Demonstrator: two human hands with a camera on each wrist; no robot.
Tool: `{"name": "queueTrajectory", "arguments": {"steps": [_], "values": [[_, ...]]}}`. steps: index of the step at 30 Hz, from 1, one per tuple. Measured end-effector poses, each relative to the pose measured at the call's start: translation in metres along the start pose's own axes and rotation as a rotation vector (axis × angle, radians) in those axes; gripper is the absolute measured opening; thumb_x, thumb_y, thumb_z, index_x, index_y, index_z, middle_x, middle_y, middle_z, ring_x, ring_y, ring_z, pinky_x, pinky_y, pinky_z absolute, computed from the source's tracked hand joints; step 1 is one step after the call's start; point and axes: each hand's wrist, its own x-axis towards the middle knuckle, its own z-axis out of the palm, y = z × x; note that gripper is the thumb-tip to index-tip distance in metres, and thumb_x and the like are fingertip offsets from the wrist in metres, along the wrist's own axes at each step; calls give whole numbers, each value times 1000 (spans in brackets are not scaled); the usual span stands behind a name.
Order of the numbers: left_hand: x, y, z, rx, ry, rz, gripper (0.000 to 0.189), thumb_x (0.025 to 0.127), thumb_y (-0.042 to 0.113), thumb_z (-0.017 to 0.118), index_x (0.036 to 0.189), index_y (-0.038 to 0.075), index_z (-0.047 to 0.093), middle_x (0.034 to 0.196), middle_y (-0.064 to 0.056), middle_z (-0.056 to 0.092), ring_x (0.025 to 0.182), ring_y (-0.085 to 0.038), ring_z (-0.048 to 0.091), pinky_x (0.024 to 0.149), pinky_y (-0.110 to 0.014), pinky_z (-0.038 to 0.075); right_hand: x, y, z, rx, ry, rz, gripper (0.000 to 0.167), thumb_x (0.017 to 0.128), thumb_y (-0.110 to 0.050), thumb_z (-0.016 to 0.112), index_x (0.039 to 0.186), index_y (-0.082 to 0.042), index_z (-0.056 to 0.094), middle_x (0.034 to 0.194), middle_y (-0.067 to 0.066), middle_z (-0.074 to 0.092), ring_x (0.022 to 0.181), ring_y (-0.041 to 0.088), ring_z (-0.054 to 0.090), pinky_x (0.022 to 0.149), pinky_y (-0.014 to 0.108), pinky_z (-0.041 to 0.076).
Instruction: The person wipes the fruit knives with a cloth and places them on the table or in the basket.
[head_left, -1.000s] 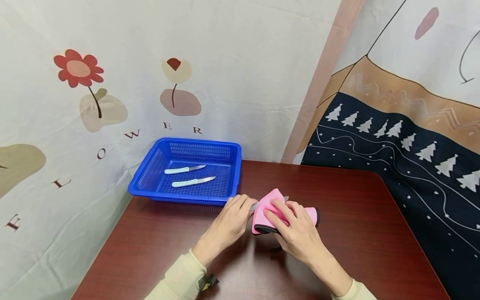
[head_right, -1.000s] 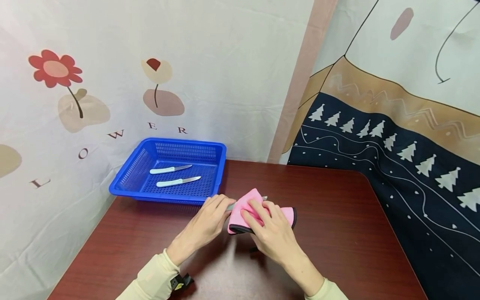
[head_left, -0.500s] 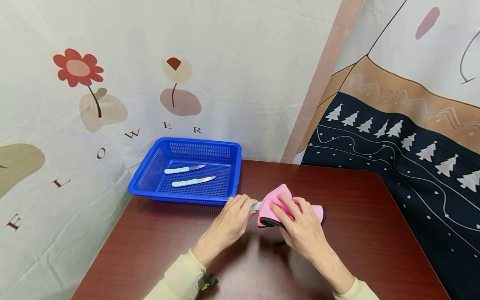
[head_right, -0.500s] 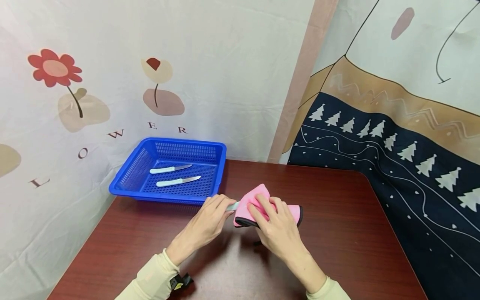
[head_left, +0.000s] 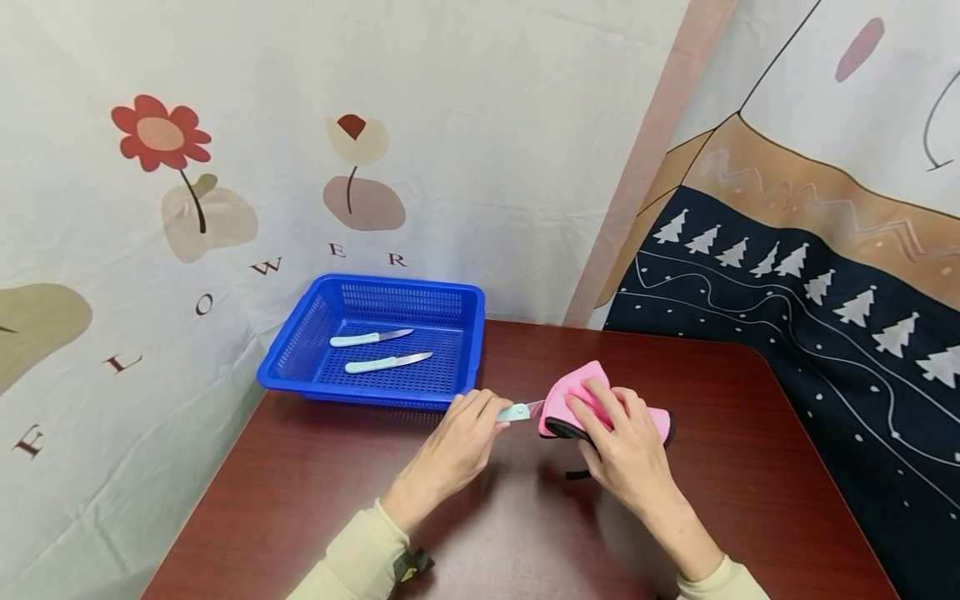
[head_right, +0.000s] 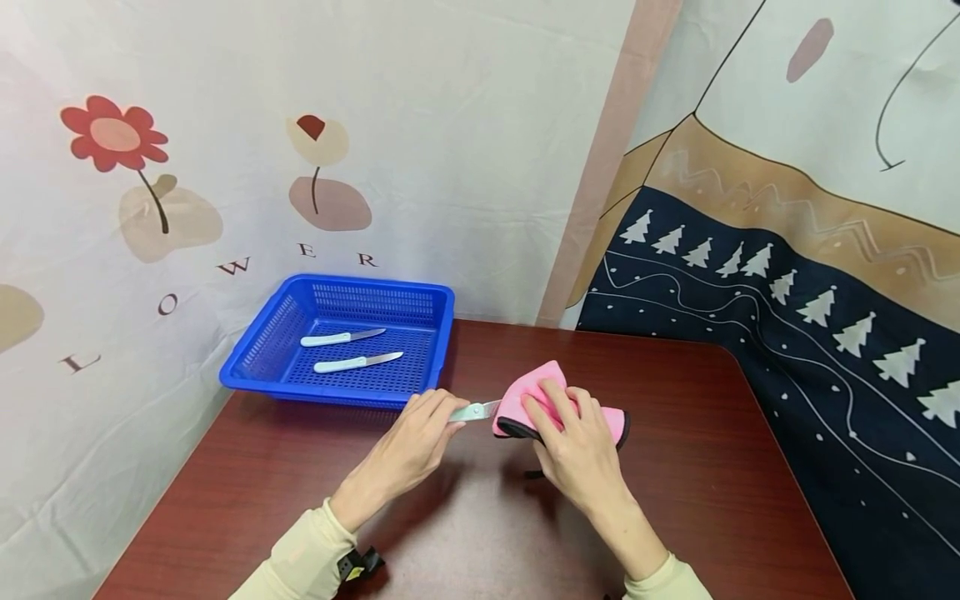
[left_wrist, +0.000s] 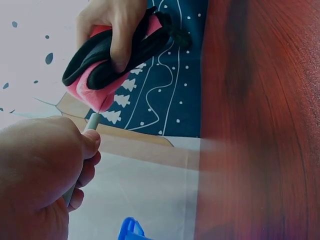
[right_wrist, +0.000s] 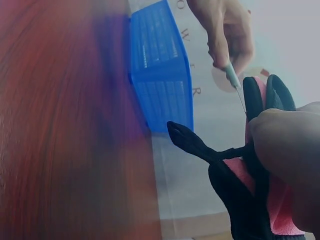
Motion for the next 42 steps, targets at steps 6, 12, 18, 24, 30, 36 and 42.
{"name": "queueTrajectory", "arguments": {"steps": [6, 12, 18, 24, 30, 36, 42], "values": [[-1, 0, 0, -2, 15, 14, 15, 108, 16, 70, 119, 6, 69, 100, -1, 67, 90, -18, 61, 77, -30, 44, -5, 13, -2, -8, 26, 60, 57, 83, -7, 79, 139, -9, 76, 143, 24, 69, 107, 44, 61, 89, 58, 52], [-1, 1, 0, -54, 15, -2, 17, 107, 13, 72, 122, 5, 70, 101, -1, 68, 91, -18, 62, 80, -31, 48, -12, 23, -8, -1, 64, 123, 51, 86, -8, 75, 137, -7, 77, 141, 28, 69, 107, 49, 60, 90, 61, 51], [1, 3, -6, -246, 10, -104, 18, 107, 6, 73, 126, 3, 71, 102, -3, 70, 94, -17, 65, 86, -35, 57, -19, 28, -13, 25, 77, 187, 51, 87, -9, 74, 138, -9, 77, 145, 28, 68, 112, 49, 59, 91, 59, 51], [1, 4, -9, -436, -19, -225, 18, 112, 7, 67, 130, 7, 72, 103, -1, 70, 93, -12, 63, 85, -31, 59, -19, 26, -9, 103, 205, 202, 50, 88, -9, 70, 137, -8, 79, 145, 27, 70, 112, 49, 60, 90, 52, 47], [3, 5, -13, -575, -93, -359, 20, 113, 13, 66, 131, 10, 74, 101, -2, 73, 92, -8, 62, 84, -27, 54, -16, 22, -6, 163, 318, 207, 42, 96, -18, 63, 131, -3, 81, 142, 31, 71, 111, 50, 59, 91, 46, 44], [5, 3, -18, -776, -160, -475, 22, 116, 14, 60, 132, 6, 73, 103, -11, 77, 90, -17, 70, 81, -23, 58, -11, 18, -8, 180, 391, 194, 39, 96, -18, 64, 126, 0, 82, 138, 33, 72, 107, 49, 59, 88, 45, 44], [8, 2, -21, -909, -227, -554, 25, 119, 17, 55, 130, 3, 72, 101, -18, 74, 81, -7, 67, 72, -22, 55, -1, 10, -9, 212, 453, 135, 35, 101, -21, 64, 121, 2, 82, 131, 35, 73, 104, 49, 59, 94, 36, 46]]}}
